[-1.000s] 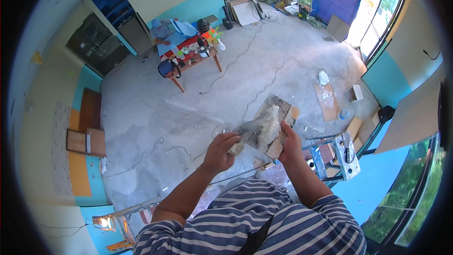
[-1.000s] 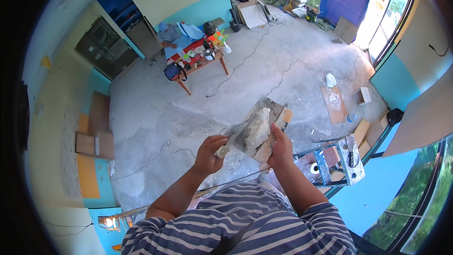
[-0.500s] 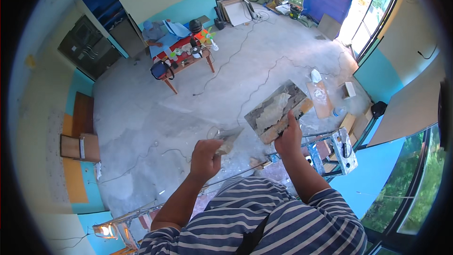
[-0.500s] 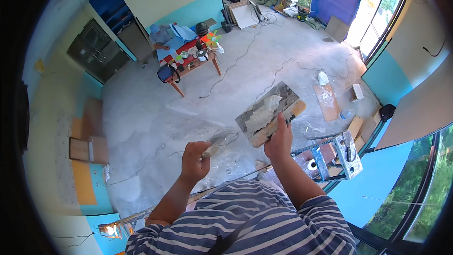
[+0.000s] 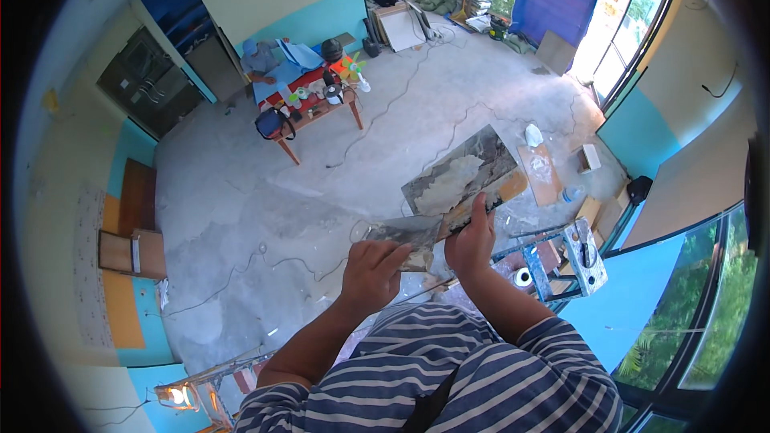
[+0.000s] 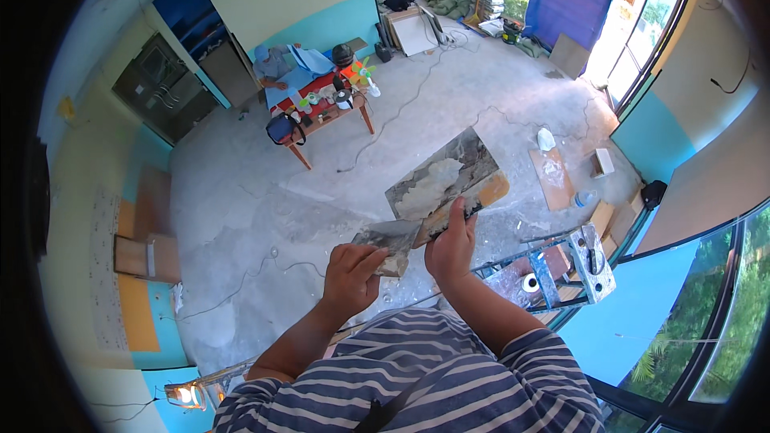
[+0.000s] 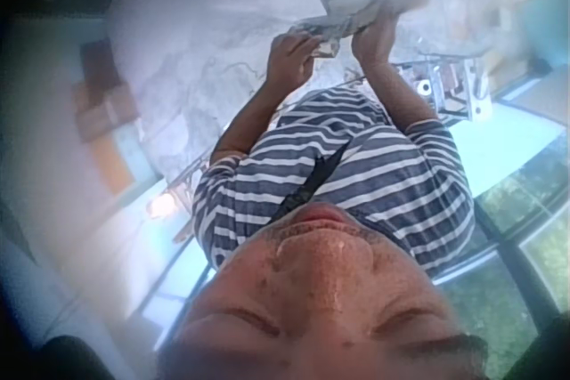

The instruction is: The person prepares plaster on a board using two spatulas and then applies the plaster to cracks in a ceiling while standing on a ladder.

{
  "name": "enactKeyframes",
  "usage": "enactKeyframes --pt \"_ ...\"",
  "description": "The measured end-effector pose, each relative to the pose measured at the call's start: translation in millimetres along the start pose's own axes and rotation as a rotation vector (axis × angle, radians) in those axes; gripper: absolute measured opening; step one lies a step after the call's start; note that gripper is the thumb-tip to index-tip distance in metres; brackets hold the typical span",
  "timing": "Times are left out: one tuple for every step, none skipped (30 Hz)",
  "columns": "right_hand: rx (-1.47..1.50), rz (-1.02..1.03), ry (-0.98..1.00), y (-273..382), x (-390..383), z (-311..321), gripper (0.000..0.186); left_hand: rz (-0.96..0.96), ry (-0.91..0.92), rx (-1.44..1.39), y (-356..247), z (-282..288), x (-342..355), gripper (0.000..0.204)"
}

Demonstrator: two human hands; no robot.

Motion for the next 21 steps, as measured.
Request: enactKeyframes --pt "0.483 -0.224 -0.138 -15.9 -5.7 -6.6 0.050 -0.002 -0.003 0.002 0.3 2.1 0.2 0.049" --pt "0.485 -0.220 -0.135 -13.8 -7.2 -9.5 0.050 -0.013 -0.015 0.009 -0.8 5.1 0.9 0.049" --pt "0.506 -0.212 -0.120 -11.4 -8.4 -13.0 0.051 -0.025 -0.026 0.015 -1.6 7.7 1.1 0.049" --pt "0.528 -0.203 -0.104 -8.9 -9.9 -16.9 0.052 -0.029 -0.030 0.017 -1.4 9.3 1.1 0.049" --pt "0.530 -0.199 -0.099 -6.1 -11.5 -20.8 0.052 -0.039 -0.037 0.008 -2.2 11.3 1.5 0.049" --pt "0.560 -0.158 -0.083 0.1 -12.6 -25.6 0.051 -0.051 -0.045 -0.001 -3.2 13.4 2.0 0.050" --pt "0.589 -0.117 -0.068 5.6 -13.6 -29.3 0.050 -0.055 -0.050 0.001 -4.4 14.6 3.0 0.050" --pt "0.592 -0.110 -0.066 6.8 -16.2 -31.8 0.050 -0.079 -0.092 -0.004 -7.2 19.6 3.9 0.050" --pt "0.619 -0.098 -0.040 9.3 -18.7 -35.9 0.049 -0.104 -0.134 -0.010 -9.7 24.8 4.6 0.051" --pt "0.646 -0.085 -0.014 12.0 -20.5 -39.8 0.049 -0.112 -0.138 -0.009 -10.2 26.8 6.0 0.051" --pt "0.649 -0.079 -0.010 13.7 -21.9 -41.2 0.049 -0.129 -0.161 -0.021 -11.5 29.9 6.2 0.050" --pt "0.657 -0.066 0.026 17.5 -22.9 -45.3 0.048 -0.147 -0.185 -0.034 -12.6 33.1 6.4 0.050" --pt "0.666 -0.054 0.063 21.8 -23.1 -49.6 0.047 -0.152 -0.191 -0.031 -12.7 34.9 8.0 0.050" --pt "0.669 -0.051 0.072 24.9 -22.4 -51.4 0.047 -0.181 -0.218 -0.031 -15.4 38.1 8.9 0.050" --pt "0.647 -0.026 0.111 30.9 -21.4 -55.0 0.047 -0.208 -0.245 -0.029 -18.1 41.1 10.1 0.050" --pt "0.627 -0.002 0.152 36.8 -20.3 -58.6 0.046 -0.210 -0.254 -0.022 -18.9 42.1 13.2 0.050" --pt "0.632 -0.001 0.161 39.9 -20.4 -58.7 0.046 -0.234 -0.273 -0.020 -21.8 43.4 14.3 0.050" --pt "0.661 -0.069 0.201 38.8 -21.3 -61.9 0.047 -0.257 -0.291 -0.016 -24.7 44.0 15.2 0.050" --pt "0.691 -0.138 0.243 36.3 -22.3 -64.8 0.047 -0.257 -0.299 -0.006 -24.8 41.0 16.9 0.050" --pt "0.699 -0.136 0.254 36.4 -20.4 -64.3 0.047 -0.277 -0.325 0.002 -26.0 39.0 19.5 0.050" --pt "0.678 -0.137 0.282 35.5 -18.8 -64.9 0.048 -0.297 -0.350 0.011 -27.8 38.2 21.6 0.051"
Point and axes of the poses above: each hand's wrist, its own x-axis towards the middle knuckle, its own z-axis out of the back of the hand, y = z × x, the point moved 9 cm from there along x, towards the middle knuckle, and after that the axes turned 7 degrees about z, right-handed, at the moved point
